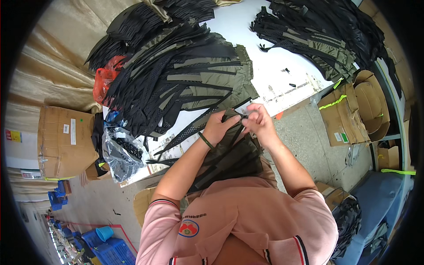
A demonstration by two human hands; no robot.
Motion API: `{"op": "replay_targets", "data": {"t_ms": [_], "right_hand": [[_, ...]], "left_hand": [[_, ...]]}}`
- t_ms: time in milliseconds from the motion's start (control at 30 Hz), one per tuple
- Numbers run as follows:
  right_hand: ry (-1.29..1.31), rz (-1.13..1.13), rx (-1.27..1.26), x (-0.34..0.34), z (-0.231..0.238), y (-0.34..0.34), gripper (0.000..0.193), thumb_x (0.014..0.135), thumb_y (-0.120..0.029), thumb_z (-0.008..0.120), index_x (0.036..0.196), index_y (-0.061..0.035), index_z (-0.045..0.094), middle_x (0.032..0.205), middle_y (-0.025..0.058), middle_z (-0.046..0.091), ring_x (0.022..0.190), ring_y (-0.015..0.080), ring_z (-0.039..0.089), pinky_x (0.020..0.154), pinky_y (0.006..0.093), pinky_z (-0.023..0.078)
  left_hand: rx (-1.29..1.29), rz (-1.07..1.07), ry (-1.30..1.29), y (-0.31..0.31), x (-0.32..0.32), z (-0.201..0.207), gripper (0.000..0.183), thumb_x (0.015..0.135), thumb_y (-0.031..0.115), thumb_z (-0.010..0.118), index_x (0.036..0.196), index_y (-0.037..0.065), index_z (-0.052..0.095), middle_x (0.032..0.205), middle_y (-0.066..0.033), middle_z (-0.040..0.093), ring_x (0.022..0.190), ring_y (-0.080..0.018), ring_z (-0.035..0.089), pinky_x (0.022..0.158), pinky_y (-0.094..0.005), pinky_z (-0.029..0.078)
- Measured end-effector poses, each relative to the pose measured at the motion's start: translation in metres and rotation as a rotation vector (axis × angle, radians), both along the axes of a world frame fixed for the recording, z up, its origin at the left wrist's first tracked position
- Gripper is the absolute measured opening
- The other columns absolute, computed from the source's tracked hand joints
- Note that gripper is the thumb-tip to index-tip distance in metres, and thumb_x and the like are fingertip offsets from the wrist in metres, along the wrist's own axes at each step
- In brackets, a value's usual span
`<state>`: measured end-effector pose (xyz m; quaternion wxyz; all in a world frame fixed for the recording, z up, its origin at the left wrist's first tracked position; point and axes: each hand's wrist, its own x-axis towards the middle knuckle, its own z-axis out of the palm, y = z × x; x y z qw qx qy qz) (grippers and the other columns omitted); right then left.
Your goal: The recorder is assembling small plastic buckles and components onto backpack shoulder straps and netting pieces.
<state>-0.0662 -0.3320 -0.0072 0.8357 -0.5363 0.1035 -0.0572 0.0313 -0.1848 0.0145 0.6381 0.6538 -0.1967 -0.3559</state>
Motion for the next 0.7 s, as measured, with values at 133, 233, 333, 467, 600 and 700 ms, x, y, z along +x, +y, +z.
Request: {"op": "replay_targets", "data": {"t_ms": [133,233,333,467,600,700], "right_hand": [[-0.053,-0.497,-0.218,0.012,-0.004,-0.034,0.015,0.089,-0.002,0.055,0.101,-0.0083,0.049,0.069,-0.0027,0.049,0.059,0.0054,0.046,0.054,0.0196,0.041],[-0.072,-0.422,-0.260,0.005,0.003,-0.055,0.012,0.090,-0.007,0.056,0.100,-0.0079,0.050,0.072,-0.0017,0.051,0.062,0.0065,0.049,0.056,0.0198,0.043],[-0.053,-0.082,-0.569,-0.008,0.022,-0.012,0.015,0.082,-0.007,0.068,0.091,-0.0068,0.056,0.073,-0.0040,0.050,0.065,0.0052,0.045,0.059,0.0219,0.041],[-0.105,-0.155,-0.751,-0.006,0.007,-0.002,0.014,0.078,-0.007,0.072,0.078,-0.0048,0.058,0.072,-0.0032,0.051,0.067,0.0054,0.047,0.060,0.0228,0.041],[0.023,-0.051,-0.381,0.000,0.002,-0.012,0.016,0.079,-0.007,0.072,0.072,-0.0034,0.058,0.074,-0.0015,0.056,0.067,0.0057,0.049,0.059,0.0229,0.042],[0.041,-0.076,-0.405,0.003,0.005,-0.013,0.014,0.080,-0.008,0.070,0.076,-0.0034,0.058,0.073,-0.0016,0.057,0.065,0.0070,0.050,0.059,0.0230,0.042]], "left_hand": [[0.006,0.045,0.036,0.004,-0.002,0.000,0.023,0.089,0.020,0.063,0.096,-0.001,0.064,0.086,-0.0017,0.064,0.077,-0.0066,0.055,0.069,-0.0228,0.045],[-0.031,0.159,0.194,0.011,-0.003,0.000,0.026,0.090,0.023,0.061,0.099,-0.002,0.063,0.088,-0.0038,0.065,0.078,-0.0080,0.057,0.070,-0.0239,0.047],[-0.037,0.140,0.282,0.010,-0.005,-0.001,0.029,0.090,0.024,0.061,0.101,-0.003,0.063,0.091,-0.0053,0.065,0.079,-0.0096,0.059,0.071,-0.0245,0.048],[-0.096,0.001,0.551,0.009,-0.008,0.010,0.025,0.087,0.019,0.065,0.102,0.000,0.062,0.094,-0.0062,0.065,0.081,-0.0127,0.062,0.073,-0.0251,0.049],[-0.037,-0.209,0.405,0.019,-0.010,0.015,0.028,0.081,0.009,0.069,0.107,0.001,0.062,0.102,-0.0032,0.063,0.090,-0.0108,0.059,0.081,-0.0262,0.047],[-0.014,-0.202,0.500,0.020,-0.009,0.016,0.037,0.074,0.004,0.073,0.109,0.002,0.061,0.103,-0.0021,0.064,0.095,-0.0108,0.058,0.086,-0.0272,0.044]]}}
